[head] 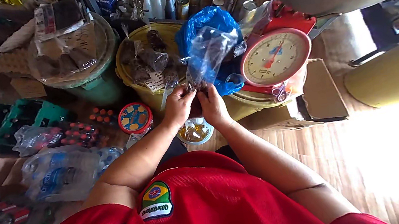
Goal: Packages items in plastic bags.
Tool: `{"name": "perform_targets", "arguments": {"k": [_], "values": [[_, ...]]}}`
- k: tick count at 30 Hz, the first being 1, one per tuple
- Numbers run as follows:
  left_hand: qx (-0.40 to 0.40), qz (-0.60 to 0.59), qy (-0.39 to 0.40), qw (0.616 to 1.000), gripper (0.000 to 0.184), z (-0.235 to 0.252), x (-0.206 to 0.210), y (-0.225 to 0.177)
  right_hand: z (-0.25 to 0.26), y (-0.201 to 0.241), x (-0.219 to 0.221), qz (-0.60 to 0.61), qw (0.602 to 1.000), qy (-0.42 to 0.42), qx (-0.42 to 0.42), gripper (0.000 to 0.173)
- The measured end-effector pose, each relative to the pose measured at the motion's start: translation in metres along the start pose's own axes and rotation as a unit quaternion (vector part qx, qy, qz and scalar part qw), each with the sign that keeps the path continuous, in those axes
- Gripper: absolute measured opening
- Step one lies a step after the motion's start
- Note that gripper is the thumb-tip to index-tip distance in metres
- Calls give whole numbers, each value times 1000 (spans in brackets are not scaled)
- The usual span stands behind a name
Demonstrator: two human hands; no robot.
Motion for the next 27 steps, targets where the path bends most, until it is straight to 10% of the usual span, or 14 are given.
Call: {"name": "perform_targets", "arguments": {"k": [9,20,27], "values": [[-31,60,60,996,20,5,0,-8,10,-10,-3,216,976,39,20,16],[-130,14,31,991,20,4,2,-12,-4,10,10,-18,996,56,-65,60],[-138,58,106,983,22,-10,15,-5,12,-3,16,-88,996,6,-6,40]]}}
Point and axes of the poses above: each hand's wrist, its own z-axis towards the middle knuckle, its own x-axis out of the palm, y = z × x, the point moved 9 cm from there along z, towards the middle knuckle, and after that the axes turned 13 degrees about x, right-handed, at the moved point
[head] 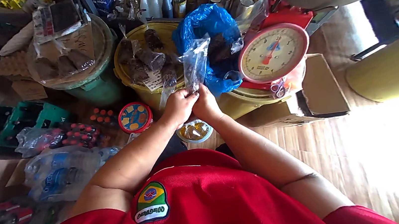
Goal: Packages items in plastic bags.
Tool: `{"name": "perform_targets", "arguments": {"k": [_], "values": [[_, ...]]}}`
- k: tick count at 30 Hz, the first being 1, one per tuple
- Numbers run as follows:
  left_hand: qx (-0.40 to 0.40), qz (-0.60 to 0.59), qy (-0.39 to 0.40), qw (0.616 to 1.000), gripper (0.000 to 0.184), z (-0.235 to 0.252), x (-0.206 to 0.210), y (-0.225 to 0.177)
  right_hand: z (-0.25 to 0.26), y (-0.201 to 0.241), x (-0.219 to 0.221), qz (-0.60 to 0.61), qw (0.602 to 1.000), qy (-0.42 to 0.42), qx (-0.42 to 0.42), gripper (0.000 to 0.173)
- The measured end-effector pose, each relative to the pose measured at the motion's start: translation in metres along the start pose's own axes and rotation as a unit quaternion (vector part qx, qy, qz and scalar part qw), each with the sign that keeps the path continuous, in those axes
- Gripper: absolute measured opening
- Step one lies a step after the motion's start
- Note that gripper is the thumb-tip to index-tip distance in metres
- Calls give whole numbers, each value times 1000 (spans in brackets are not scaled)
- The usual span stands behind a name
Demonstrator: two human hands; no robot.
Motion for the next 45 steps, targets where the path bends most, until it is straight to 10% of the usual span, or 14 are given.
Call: {"name": "perform_targets", "arguments": {"k": [15,19,29,39,45], "values": [[218,315,-61,922,21,50,-81,-15,21,-12,-1,-87,987,126,56,33],[134,384,-46,912,28,83,-99,10,38,-11,7,-178,964,183,77,35],[183,88,-79,976,48,65,-106,-20,43,-1,26,-98,979,178,-3,27],[331,316,-78,886,35,26,-113,-81,21,4,21,-93,980,163,-60,25],[130,336,118,925,30,32,-94,-63,9,4,16,-102,979,150,-92,23]]}}
Point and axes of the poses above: each hand's wrist, its own z-axis towards the middle knuckle, its own x-axis out of the palm, y = z × x, the point moved 9 cm from there along z, towards the middle knuckle, and after that the axes turned 13 degrees about x, right-handed, at the moved point
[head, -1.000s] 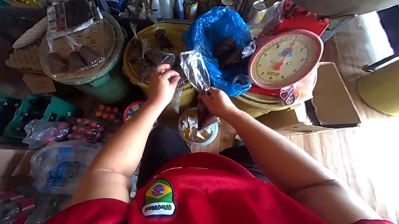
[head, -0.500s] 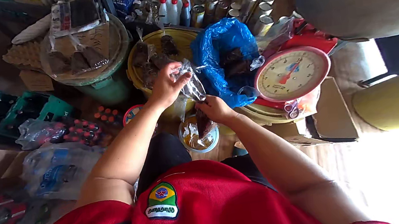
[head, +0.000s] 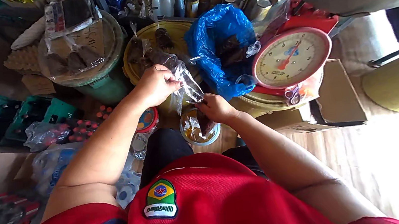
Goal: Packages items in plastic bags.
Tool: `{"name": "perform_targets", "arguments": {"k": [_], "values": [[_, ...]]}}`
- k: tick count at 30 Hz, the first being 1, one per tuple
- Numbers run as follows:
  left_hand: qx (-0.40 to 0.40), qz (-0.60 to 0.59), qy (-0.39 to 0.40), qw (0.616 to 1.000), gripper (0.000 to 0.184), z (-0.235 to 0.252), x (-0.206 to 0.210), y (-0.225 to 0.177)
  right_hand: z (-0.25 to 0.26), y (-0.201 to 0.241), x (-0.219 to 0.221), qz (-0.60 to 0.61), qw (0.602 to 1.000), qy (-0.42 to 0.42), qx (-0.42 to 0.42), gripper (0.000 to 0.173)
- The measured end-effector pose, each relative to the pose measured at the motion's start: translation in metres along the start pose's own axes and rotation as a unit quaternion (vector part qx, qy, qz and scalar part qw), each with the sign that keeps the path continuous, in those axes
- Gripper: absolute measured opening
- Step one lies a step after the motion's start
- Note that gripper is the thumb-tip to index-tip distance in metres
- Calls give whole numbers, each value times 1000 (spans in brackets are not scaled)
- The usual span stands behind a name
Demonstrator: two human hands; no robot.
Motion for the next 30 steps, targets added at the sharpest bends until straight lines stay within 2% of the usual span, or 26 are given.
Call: {"name": "perform_targets", "arguments": {"k": [3,7,9,11,12,14,17,20,22,27,30], "values": [[-36,-144,-2,989,19,-6,7,3,-4,-3,4,0,999,46,13,29],[65,-271,-50,959,20,-8,22,-8,-14,-8,21,13,994,105,-14,30],[89,-325,-89,937,20,-8,31,-7,-20,-5,32,35,990,135,-26,28],[75,-293,-148,942,20,-10,30,-2,-24,-5,39,58,985,160,-30,25],[65,-235,-167,955,21,-11,27,-1,-24,-7,40,66,984,163,-26,25],[52,-106,-165,979,28,-17,21,-1,-24,-13,37,73,982,174,2,24],[23,-63,-167,984,28,-27,22,9,-28,-23,33,94,979,182,17,22],[-19,-128,-202,971,22,-32,25,20,-32,-25,28,146,976,156,-41,33],[-52,-218,-236,946,22,-32,30,32,-32,-25,25,195,969,139,-62,41],[-73,-390,-306,865,22,-22,25,49,-26,-37,19,305,947,104,-8,24],[-51,-391,-315,863,19,-13,14,62,-18,-50,13,324,943,67,40,22]]}}
Point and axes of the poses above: each hand's wrist, its own z-axis towards the middle knuckle, its own x-axis out of the palm, y = z × x, the point moved 9 cm from there along z, towards the middle knuckle, and after that the axes turned 13 degrees about x, right-handed, at the moved point
